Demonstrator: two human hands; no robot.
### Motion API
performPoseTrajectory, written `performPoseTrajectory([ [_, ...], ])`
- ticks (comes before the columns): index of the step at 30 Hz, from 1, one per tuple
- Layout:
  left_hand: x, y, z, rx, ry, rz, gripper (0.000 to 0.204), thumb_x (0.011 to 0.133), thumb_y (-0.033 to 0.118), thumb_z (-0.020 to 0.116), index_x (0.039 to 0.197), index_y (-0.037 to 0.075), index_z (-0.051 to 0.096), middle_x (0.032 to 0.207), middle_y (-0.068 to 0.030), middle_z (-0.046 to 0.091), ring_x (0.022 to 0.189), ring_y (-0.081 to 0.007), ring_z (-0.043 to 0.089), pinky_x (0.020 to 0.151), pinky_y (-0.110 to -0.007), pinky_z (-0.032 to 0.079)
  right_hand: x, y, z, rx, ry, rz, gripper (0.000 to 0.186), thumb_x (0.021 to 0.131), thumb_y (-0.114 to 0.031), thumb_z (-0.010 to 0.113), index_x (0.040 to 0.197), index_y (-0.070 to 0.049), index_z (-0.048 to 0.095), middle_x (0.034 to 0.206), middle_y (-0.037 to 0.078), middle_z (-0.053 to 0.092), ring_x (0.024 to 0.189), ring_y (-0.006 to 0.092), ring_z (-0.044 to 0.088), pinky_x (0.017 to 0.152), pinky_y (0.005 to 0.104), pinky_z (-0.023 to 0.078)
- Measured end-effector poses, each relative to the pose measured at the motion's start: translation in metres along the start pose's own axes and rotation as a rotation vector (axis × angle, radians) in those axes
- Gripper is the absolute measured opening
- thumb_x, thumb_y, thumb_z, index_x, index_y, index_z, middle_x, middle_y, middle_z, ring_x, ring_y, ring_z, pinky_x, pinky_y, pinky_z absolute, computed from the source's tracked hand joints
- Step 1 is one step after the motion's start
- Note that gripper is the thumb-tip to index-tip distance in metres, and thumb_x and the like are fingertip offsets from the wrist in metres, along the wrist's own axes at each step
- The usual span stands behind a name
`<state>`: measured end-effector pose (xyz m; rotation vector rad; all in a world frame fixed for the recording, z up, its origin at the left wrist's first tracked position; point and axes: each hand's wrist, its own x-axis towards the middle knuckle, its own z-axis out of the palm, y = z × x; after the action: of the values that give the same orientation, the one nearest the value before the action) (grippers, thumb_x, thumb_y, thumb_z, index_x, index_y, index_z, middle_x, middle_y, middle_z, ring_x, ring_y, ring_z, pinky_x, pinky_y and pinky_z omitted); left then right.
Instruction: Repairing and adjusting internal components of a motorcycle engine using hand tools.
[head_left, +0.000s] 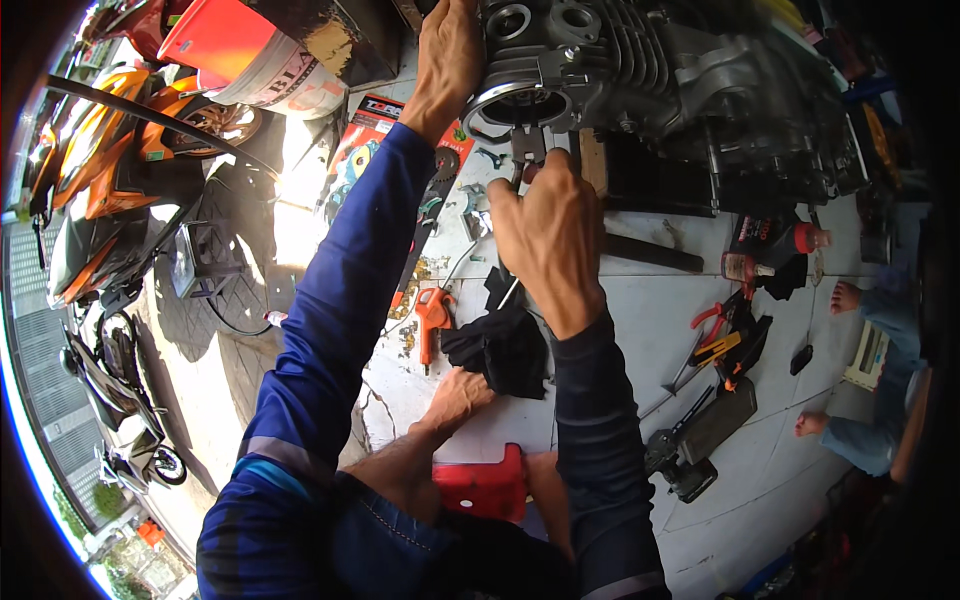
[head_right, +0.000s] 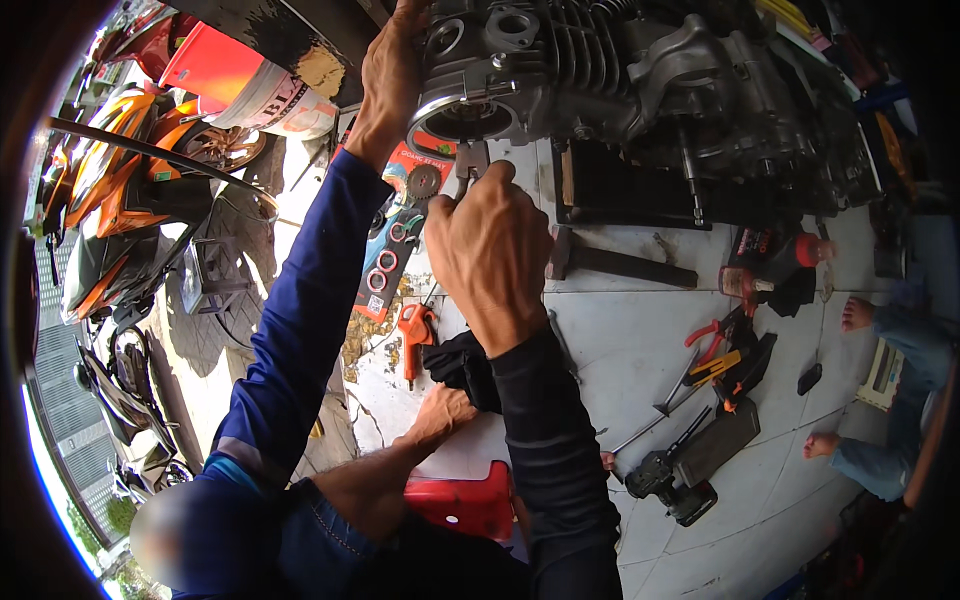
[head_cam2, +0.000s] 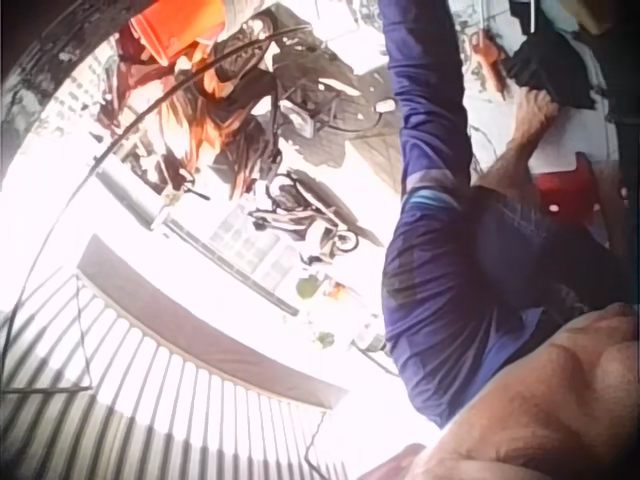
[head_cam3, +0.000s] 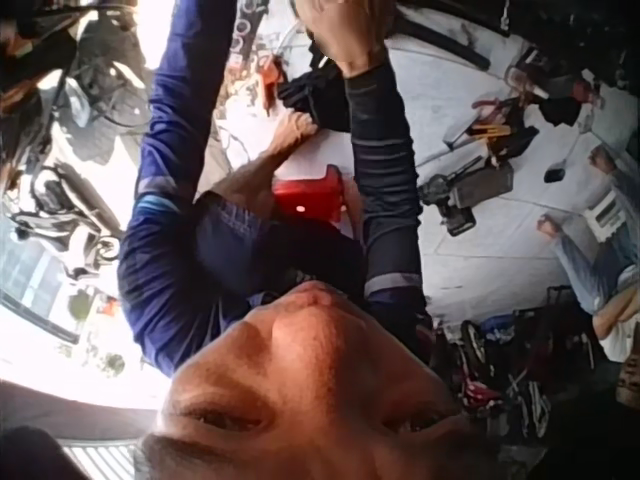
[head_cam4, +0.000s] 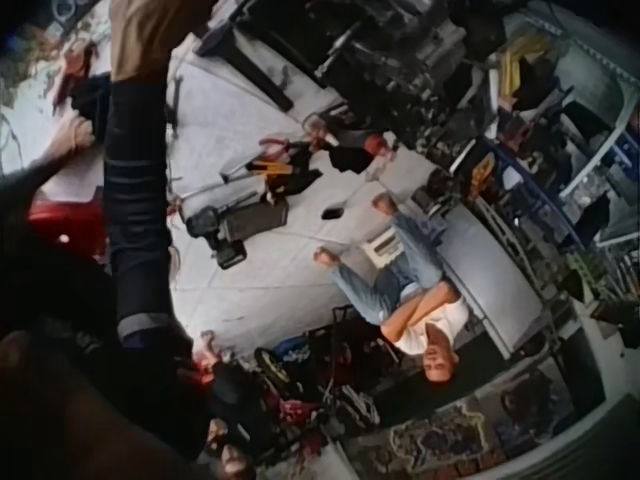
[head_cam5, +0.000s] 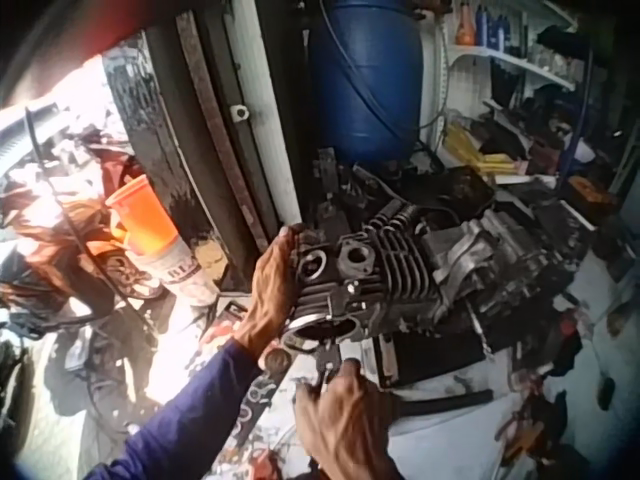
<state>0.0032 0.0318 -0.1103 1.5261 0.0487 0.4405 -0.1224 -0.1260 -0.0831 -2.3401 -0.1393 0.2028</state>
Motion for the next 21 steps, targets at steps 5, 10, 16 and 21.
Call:
performPoseTrajectory([
  [5,-0.004,0.005,0.002,-0.232,-0.001,-0.110,0.055,0.103,0.045,0.042,0.129,-0.002,0.057,0.123,-0.0085,0.064,0.113,-0.0168,0.058,0.098,-0.026,0.043,-0.002,0.001,-0.004,0.135,0.072,-0.055,0.032,0.075,-0.022,0.072,0.082,0.007,0.061,0.076,0.028,0.065,0.075,0.0402,0.066,0.071,0.0420,0.051],
  [10,-0.006,0.008,0.003,-0.144,0.006,-0.058,0.056,0.104,0.045,0.042,0.132,-0.001,0.055,0.125,-0.0076,0.062,0.115,-0.0171,0.056,0.099,-0.027,0.041,0.000,0.016,-0.017,0.539,-0.005,-0.156,0.021,0.086,-0.015,0.069,0.088,0.006,0.067,0.076,0.005,0.066,0.059,0.0096,0.053,0.052,0.0258,0.043],
  [16,-0.006,0.008,0.002,-0.011,0.001,-0.007,0.054,0.104,0.044,0.041,0.131,-0.001,0.055,0.124,-0.0074,0.062,0.115,-0.0159,0.055,0.099,-0.026,0.040,0.009,0.029,-0.016,1.204,-0.396,0.408,0.028,0.100,-0.022,0.053,0.099,0.005,0.063,0.090,0.014,0.069,0.049,0.0022,0.033,0.035,0.0178,0.021],
  [21,-0.008,0.012,0.002,0.043,0.010,0.011,0.055,0.104,0.044,0.042,0.131,-0.002,0.055,0.124,-0.0084,0.062,0.115,-0.0169,0.055,0.099,-0.026,0.040,0.007,0.028,-0.016,1.212,-0.408,0.331,0.030,0.101,-0.023,0.051,0.099,0.005,0.062,0.091,0.015,0.070,0.042,0.0017,0.025,0.034,0.0181,0.019],
])
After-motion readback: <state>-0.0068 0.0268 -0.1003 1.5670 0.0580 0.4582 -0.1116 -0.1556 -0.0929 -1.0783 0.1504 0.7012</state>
